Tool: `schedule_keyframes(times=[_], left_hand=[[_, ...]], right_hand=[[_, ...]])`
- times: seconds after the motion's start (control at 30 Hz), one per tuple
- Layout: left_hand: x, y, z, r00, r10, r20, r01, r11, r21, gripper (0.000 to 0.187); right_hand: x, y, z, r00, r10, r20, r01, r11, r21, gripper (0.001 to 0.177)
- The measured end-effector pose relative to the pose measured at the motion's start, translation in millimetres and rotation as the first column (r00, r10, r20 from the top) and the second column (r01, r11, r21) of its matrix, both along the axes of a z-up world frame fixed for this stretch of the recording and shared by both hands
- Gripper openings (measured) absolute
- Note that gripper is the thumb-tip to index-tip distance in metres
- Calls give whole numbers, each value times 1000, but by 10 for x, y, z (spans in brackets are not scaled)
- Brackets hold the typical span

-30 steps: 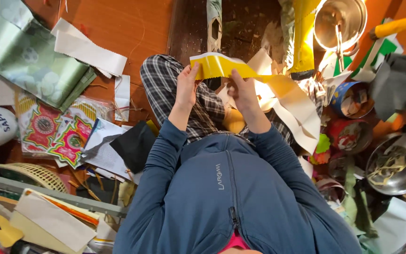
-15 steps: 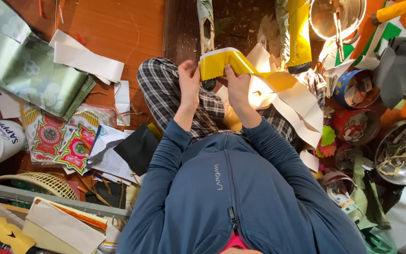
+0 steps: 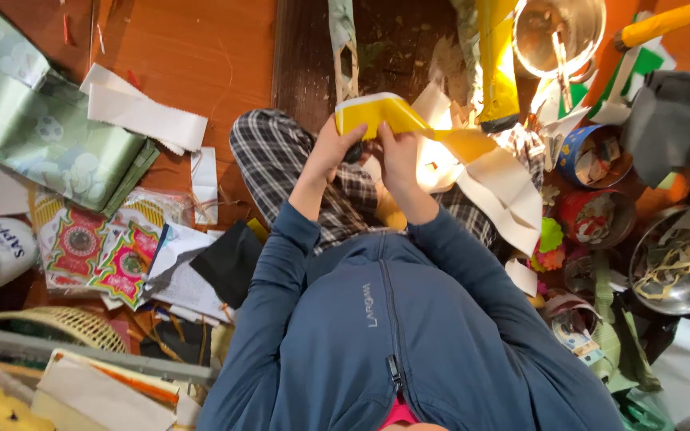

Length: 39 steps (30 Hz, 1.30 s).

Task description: Crafting a giraffe sculpture by applying paper and fabric strips to a frame

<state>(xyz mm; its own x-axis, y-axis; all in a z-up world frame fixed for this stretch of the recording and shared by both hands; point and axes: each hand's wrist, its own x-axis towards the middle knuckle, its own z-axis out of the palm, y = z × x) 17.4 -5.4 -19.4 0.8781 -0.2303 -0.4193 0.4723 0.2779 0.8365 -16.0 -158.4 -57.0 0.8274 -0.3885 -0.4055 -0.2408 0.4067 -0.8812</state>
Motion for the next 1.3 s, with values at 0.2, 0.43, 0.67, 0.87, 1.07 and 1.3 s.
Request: schedule_keyframes(times=[0.2, 0.43, 0.67, 0.87, 1.07, 1.3], left_hand=[[15, -76, 231, 993, 88, 73, -100, 977, 188, 59], [24, -97, 67, 999, -9, 49, -13, 903, 429, 59], [-118, 153, 1047, 932, -360, -46, 351, 863, 363, 62], [-96, 63, -253, 945, -187, 268, 144, 974, 173, 111], [-316, 233, 659, 983, -170, -74, 186, 893, 410, 119], [-265, 820, 427, 905, 288, 313, -364, 904, 224, 90]], right_hand=[[-230, -34, 930, 964, 170, -204, -173, 985, 3, 24], [282, 187, 1123, 658, 709, -254, -716, 484, -503, 76], [872, 159, 309, 723, 612, -319, -635, 772, 42, 54], [767, 162, -79, 795, 532, -291, -530, 843, 93, 47], [660, 152, -104, 866, 462, -190, -393, 865, 311, 48], [692, 253, 73, 835, 525, -165, -461, 832, 309, 38]])
